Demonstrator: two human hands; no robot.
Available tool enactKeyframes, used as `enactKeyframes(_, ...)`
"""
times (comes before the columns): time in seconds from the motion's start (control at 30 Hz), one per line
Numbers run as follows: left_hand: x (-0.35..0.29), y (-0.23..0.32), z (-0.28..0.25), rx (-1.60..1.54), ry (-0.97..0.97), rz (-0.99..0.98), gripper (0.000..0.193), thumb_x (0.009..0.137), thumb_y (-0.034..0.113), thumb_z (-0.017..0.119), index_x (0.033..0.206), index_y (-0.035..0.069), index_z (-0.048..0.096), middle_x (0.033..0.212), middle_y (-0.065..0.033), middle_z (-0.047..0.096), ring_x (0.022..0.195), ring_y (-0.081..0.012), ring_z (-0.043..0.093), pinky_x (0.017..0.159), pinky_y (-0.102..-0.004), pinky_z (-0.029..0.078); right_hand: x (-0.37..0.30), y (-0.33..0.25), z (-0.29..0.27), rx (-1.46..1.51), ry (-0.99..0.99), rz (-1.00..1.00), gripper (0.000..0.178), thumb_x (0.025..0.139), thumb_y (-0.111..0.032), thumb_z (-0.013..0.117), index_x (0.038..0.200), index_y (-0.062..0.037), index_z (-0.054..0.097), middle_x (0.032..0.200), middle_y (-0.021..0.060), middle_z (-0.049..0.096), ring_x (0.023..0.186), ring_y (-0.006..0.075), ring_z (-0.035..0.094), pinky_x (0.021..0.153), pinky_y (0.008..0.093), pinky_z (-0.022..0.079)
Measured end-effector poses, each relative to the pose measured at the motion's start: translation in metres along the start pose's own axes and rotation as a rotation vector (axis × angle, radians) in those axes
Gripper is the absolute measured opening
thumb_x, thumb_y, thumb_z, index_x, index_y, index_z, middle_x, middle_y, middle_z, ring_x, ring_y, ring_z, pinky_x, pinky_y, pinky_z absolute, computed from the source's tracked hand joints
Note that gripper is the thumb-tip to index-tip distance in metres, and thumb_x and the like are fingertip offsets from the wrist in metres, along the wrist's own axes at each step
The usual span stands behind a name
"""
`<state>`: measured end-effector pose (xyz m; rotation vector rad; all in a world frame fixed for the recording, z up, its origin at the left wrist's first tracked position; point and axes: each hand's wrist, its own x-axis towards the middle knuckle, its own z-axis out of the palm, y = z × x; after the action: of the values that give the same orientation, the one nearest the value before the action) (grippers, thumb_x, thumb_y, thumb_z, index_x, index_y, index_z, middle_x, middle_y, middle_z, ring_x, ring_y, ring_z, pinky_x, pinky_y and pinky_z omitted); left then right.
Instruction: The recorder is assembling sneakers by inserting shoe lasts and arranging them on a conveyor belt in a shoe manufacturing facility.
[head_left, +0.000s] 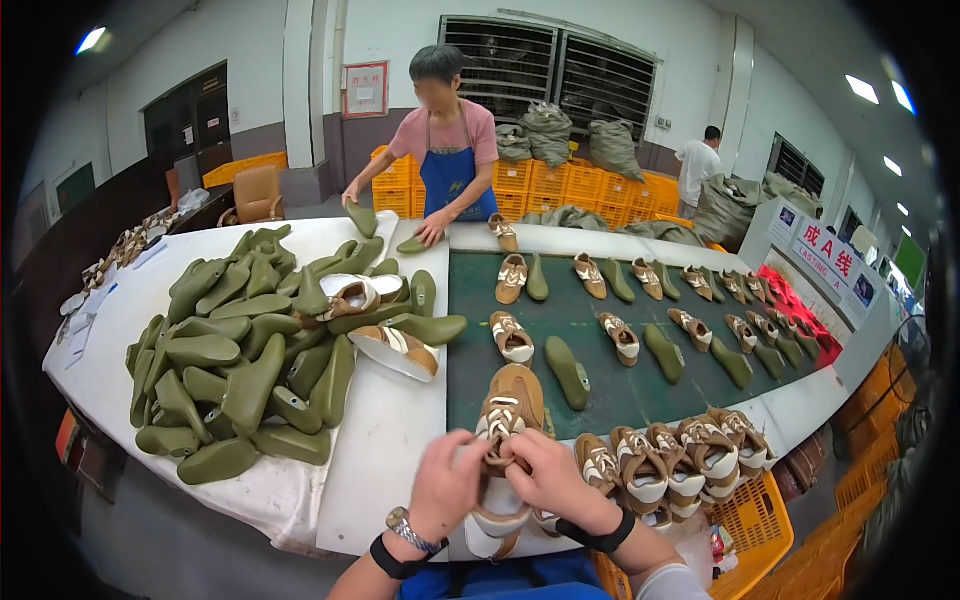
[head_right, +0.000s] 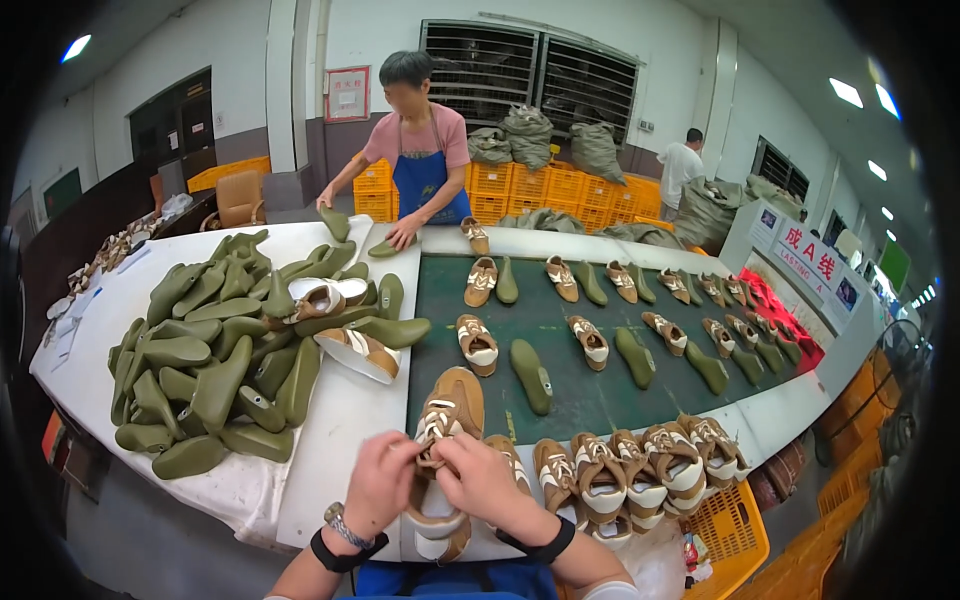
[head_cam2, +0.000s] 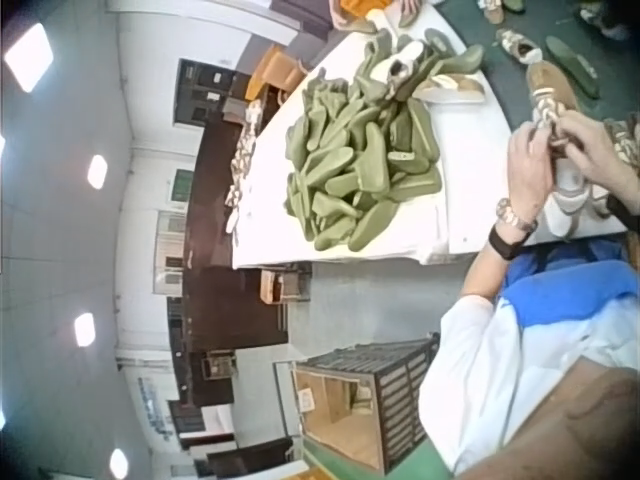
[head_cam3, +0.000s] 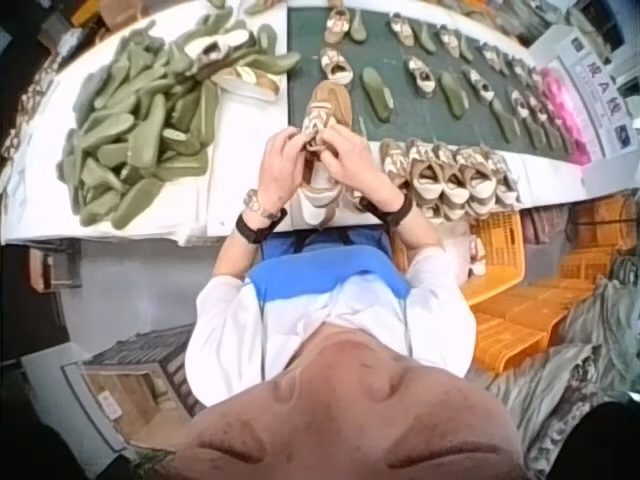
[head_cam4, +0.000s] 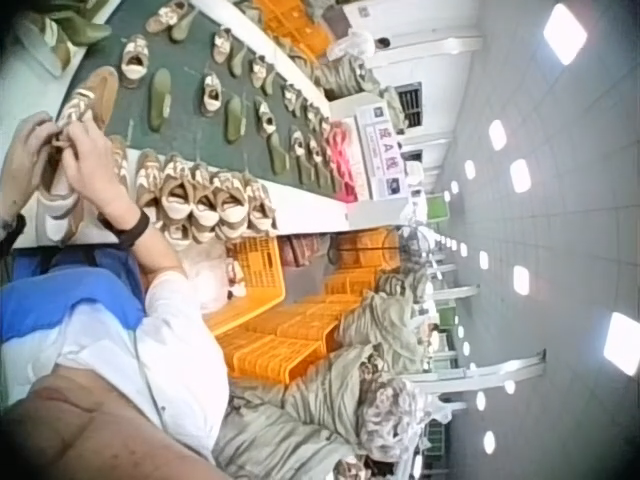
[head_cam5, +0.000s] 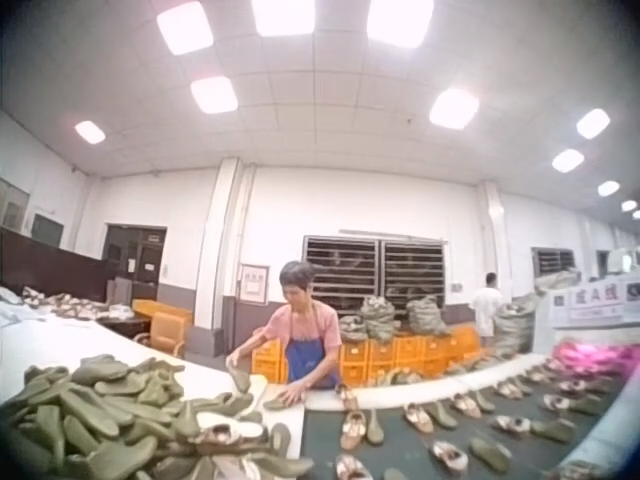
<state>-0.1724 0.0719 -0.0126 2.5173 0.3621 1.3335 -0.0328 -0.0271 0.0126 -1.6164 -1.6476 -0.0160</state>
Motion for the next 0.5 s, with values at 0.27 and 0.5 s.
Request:
enactKeyframes(0.27,0.022,0.019,-0.019,-0.02,-0.056,-0.107,0.025,0.067,-0.001,0.06,0.092,0.005,0.061,0.1,-0.0111,0.055,0.085,-0.0282,0.057,0.071,-0.0355,0.049,0.004,-0.015,-0.01,0.095,0.067,0.041,0.024,0.072,-0.001,0.062,0.095,-0.005,0.057,0.079,0.0107,0.055,0.07,0.0282,0.059,0.06,0.0347,0.048)
enactKeyframes(0.5,0.033,0.029,-0.022,-0.285,-0.098,-0.074,0.008,0.066,0.002,0.064,0.072,0.003,0.059,0.091,-0.0117,0.054,0.091,-0.0311,0.049,0.082,-0.0377,0.041,0.008,-0.017,-0.022,0.063,0.062,-0.037,0.037,0.071,-0.001,0.065,0.106,-0.0056,0.055,0.084,0.0125,0.056,0.074,0.0291,0.059,0.062,0.0353,0.048)
